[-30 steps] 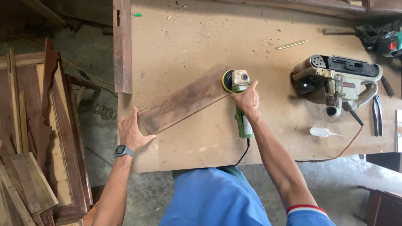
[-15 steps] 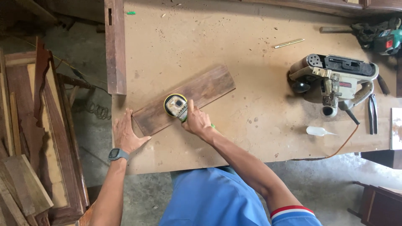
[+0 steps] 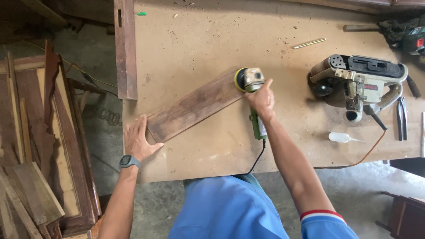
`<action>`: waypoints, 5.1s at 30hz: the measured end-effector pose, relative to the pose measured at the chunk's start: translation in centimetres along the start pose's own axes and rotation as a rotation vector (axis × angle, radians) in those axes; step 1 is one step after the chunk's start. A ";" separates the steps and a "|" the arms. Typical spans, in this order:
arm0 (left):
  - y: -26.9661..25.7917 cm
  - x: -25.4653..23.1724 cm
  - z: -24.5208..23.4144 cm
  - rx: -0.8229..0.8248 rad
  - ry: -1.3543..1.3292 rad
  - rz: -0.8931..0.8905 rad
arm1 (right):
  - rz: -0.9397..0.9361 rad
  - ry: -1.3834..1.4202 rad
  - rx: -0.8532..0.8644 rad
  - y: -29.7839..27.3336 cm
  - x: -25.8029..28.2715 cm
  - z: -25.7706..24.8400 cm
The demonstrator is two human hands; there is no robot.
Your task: The person applies a liquid substance from a small bottle onto a wooden plank and rubs it in with their hand. They then use a handheld electric sander to smooth the surface of the plank, moving the tool back and forth across the wood.
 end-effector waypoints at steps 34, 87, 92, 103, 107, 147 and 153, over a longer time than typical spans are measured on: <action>22.0 -15.1 -1.6 0.131 0.933 0.954 | 0.334 0.893 -0.218 -13.4 -12.8 -6.7; -7.6 -28.1 1.9 -0.069 -0.547 0.700 | 0.286 1.384 -0.123 -12.7 -4.7 -4.8; -8.1 -29.0 5.2 -0.269 -0.473 0.768 | 0.244 1.519 0.085 -10.0 -9.6 -2.2; -7.2 -38.0 9.2 0.498 -1.151 0.110 | 0.330 1.723 0.447 -4.5 -19.0 -1.1; -5.4 -42.5 14.7 0.549 -1.450 -0.334 | 0.355 1.843 0.616 -2.7 -19.7 -0.6; 5.4 -49.1 22.7 -0.132 -0.085 -0.352 | 0.126 0.441 -0.677 6.2 -47.2 -0.4; 3.7 -47.8 22.4 -0.290 -0.164 -0.212 | 0.177 0.568 -0.693 8.3 -47.5 -4.4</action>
Point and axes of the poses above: each hand's wrist, its own y-axis towards the middle knuckle, its own z-axis out of the palm, x = y × z, the point moved 1 cm from there along y, towards the middle knuckle, and after that the axes turned 2 degrees about y, right-handed, at the moved point
